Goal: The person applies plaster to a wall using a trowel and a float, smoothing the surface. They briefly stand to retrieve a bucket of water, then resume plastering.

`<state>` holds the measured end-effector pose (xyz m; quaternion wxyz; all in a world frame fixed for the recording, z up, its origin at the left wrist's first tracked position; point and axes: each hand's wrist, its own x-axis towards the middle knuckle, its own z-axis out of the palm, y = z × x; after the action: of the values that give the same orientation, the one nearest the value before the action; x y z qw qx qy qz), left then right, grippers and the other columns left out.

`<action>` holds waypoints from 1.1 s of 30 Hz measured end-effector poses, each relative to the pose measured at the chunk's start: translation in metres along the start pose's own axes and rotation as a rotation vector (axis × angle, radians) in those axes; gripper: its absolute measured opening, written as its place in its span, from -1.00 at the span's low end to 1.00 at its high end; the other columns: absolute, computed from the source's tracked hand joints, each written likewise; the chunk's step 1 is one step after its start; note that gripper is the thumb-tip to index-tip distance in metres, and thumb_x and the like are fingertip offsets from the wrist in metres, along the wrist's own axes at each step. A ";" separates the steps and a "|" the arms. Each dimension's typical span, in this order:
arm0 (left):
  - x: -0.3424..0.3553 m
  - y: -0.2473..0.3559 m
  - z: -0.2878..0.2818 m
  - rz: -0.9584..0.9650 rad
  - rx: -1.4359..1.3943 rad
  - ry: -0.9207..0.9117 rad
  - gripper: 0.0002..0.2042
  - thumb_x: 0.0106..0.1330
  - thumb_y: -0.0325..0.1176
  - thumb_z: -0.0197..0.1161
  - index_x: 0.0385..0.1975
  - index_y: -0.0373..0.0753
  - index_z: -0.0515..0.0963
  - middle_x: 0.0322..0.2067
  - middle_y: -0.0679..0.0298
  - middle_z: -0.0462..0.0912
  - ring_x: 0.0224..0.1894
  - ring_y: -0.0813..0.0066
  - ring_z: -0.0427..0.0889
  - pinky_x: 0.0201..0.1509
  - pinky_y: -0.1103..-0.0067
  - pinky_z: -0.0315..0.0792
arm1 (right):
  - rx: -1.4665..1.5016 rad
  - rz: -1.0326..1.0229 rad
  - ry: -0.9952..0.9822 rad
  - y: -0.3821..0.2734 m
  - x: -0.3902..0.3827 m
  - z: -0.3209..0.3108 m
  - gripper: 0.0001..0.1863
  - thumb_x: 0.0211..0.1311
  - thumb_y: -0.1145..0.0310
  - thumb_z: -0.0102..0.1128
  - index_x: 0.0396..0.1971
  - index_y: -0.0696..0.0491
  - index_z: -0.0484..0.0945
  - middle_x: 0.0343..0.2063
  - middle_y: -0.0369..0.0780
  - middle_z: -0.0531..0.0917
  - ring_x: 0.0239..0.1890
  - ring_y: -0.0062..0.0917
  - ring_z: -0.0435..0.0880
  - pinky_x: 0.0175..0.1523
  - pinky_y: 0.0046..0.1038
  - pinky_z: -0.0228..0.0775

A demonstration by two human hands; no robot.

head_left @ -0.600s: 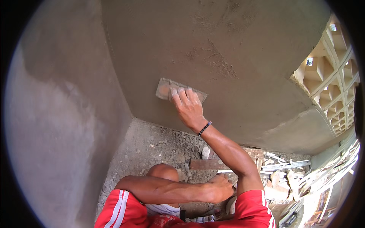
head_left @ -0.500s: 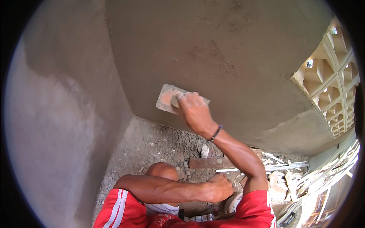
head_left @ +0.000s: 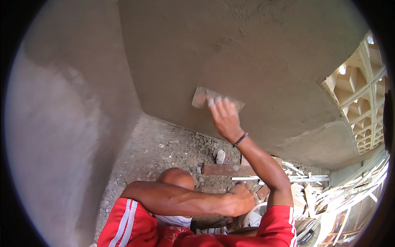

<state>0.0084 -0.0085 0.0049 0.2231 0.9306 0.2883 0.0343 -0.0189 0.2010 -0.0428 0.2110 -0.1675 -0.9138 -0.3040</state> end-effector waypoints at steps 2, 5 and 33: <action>-0.003 0.002 0.001 -0.006 0.048 0.005 -0.69 0.04 -0.30 0.31 -0.22 -0.29 0.59 -0.23 0.06 0.64 -0.13 0.12 0.60 -0.07 0.30 0.44 | 0.206 0.028 -0.165 -0.017 -0.013 0.007 -0.59 0.09 0.42 0.09 0.00 0.12 0.43 -0.21 -0.11 0.49 -0.15 -0.29 0.48 -0.11 -0.31 0.39; -0.017 0.004 -0.006 -0.021 -0.002 0.048 -0.70 0.04 -0.33 0.30 -0.21 -0.29 0.58 -0.24 0.06 0.64 -0.12 0.12 0.60 -0.07 0.30 0.44 | 0.383 0.069 -0.132 -0.015 0.020 -0.028 -0.64 0.09 0.42 0.13 -0.06 0.12 0.43 -0.27 -0.12 0.49 -0.19 -0.27 0.48 -0.15 -0.29 0.38; -0.003 -0.013 0.022 0.043 -0.035 0.140 -0.89 0.04 -0.42 0.22 -0.49 -0.27 0.65 -0.51 0.12 0.68 -0.37 0.22 0.70 -0.37 0.33 0.53 | -0.031 0.164 0.439 0.129 0.208 -0.247 -0.66 0.22 0.33 0.18 -0.03 0.13 0.51 -0.25 -0.07 0.60 -0.24 -0.30 0.66 -0.13 -0.33 0.51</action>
<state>0.0036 -0.0092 -0.0199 0.2180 0.9277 0.2826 0.1091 -0.0704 0.1814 0.3005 0.4261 -0.1744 -0.8246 -0.3288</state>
